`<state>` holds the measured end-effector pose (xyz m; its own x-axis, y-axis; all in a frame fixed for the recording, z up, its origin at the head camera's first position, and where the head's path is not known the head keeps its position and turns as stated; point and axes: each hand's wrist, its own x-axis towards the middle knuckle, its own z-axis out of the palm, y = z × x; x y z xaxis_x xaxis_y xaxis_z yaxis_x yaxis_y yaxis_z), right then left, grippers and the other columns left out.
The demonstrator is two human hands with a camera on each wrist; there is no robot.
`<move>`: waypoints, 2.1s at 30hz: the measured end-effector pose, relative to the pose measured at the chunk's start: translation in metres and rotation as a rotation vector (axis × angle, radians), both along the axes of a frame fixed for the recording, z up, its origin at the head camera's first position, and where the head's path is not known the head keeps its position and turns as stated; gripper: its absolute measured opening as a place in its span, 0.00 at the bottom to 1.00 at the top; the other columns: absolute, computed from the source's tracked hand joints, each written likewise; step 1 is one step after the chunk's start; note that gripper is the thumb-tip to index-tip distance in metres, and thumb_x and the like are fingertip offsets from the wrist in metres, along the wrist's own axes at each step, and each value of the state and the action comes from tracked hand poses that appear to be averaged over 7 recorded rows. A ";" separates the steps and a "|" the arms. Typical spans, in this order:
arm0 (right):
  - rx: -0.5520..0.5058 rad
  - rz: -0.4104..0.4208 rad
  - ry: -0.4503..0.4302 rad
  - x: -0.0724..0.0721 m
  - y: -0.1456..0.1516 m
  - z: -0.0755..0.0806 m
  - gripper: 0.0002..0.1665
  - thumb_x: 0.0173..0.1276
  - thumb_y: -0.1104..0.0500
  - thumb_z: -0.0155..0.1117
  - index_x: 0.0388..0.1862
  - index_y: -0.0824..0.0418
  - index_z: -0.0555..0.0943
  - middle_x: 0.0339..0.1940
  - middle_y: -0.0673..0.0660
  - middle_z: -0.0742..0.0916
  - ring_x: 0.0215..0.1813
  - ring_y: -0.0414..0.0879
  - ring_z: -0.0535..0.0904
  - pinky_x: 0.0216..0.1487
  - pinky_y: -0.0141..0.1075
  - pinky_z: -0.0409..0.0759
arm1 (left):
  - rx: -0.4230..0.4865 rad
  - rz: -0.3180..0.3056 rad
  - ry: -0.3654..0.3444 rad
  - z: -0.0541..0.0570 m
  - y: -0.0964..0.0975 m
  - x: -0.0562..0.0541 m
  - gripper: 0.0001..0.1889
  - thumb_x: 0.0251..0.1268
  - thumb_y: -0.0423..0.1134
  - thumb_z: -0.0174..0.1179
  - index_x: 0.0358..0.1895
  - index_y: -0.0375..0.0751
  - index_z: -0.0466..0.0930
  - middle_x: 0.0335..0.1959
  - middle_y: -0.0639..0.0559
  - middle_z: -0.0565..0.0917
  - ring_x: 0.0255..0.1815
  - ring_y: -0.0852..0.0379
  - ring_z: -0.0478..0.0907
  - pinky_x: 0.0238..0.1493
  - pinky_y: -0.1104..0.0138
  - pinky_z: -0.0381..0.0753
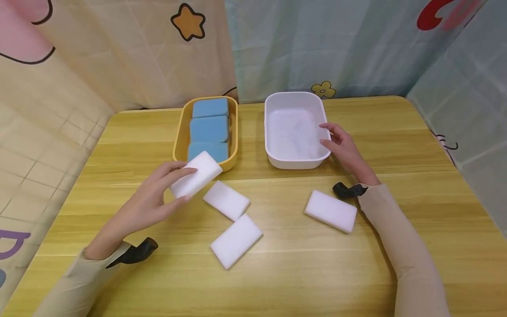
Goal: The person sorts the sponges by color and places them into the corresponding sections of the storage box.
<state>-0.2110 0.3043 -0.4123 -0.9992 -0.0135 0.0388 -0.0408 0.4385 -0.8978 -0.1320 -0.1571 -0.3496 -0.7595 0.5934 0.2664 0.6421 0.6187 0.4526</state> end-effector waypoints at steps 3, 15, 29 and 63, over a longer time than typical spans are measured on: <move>0.030 -0.007 -0.007 -0.001 0.000 0.001 0.29 0.71 0.50 0.53 0.69 0.52 0.62 0.72 0.58 0.63 0.62 0.46 0.65 0.45 0.13 0.71 | 0.018 -0.016 0.009 0.001 0.006 -0.004 0.26 0.57 0.39 0.64 0.61 0.44 0.71 0.60 0.42 0.69 0.59 0.48 0.66 0.51 0.56 0.74; 0.029 0.003 0.011 0.000 0.002 -0.005 0.29 0.71 0.50 0.52 0.69 0.54 0.62 0.73 0.58 0.62 0.64 0.49 0.64 0.47 0.13 0.71 | 0.031 -0.072 0.029 -0.002 0.037 -0.018 0.26 0.56 0.38 0.65 0.60 0.43 0.72 0.60 0.41 0.70 0.58 0.47 0.67 0.50 0.58 0.75; -0.004 0.001 -0.007 -0.001 0.002 -0.005 0.29 0.72 0.51 0.52 0.69 0.55 0.61 0.73 0.57 0.62 0.64 0.45 0.64 0.47 0.13 0.71 | 0.038 -0.094 0.032 -0.006 0.062 -0.038 0.25 0.58 0.39 0.64 0.60 0.42 0.73 0.59 0.40 0.71 0.59 0.46 0.67 0.53 0.56 0.72; -0.006 0.038 0.027 0.001 0.006 -0.010 0.29 0.73 0.51 0.49 0.70 0.54 0.60 0.74 0.62 0.60 0.60 0.41 0.65 0.47 0.13 0.72 | 0.058 -0.081 -0.067 -0.007 0.128 -0.078 0.24 0.59 0.39 0.62 0.60 0.41 0.73 0.57 0.40 0.71 0.56 0.47 0.68 0.55 0.56 0.72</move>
<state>-0.2103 0.3099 -0.4222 -0.9965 -0.0511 0.0656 -0.0813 0.4311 -0.8986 -0.2095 -0.0288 -0.3570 -0.7268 0.6388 0.2522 0.6561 0.5374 0.5298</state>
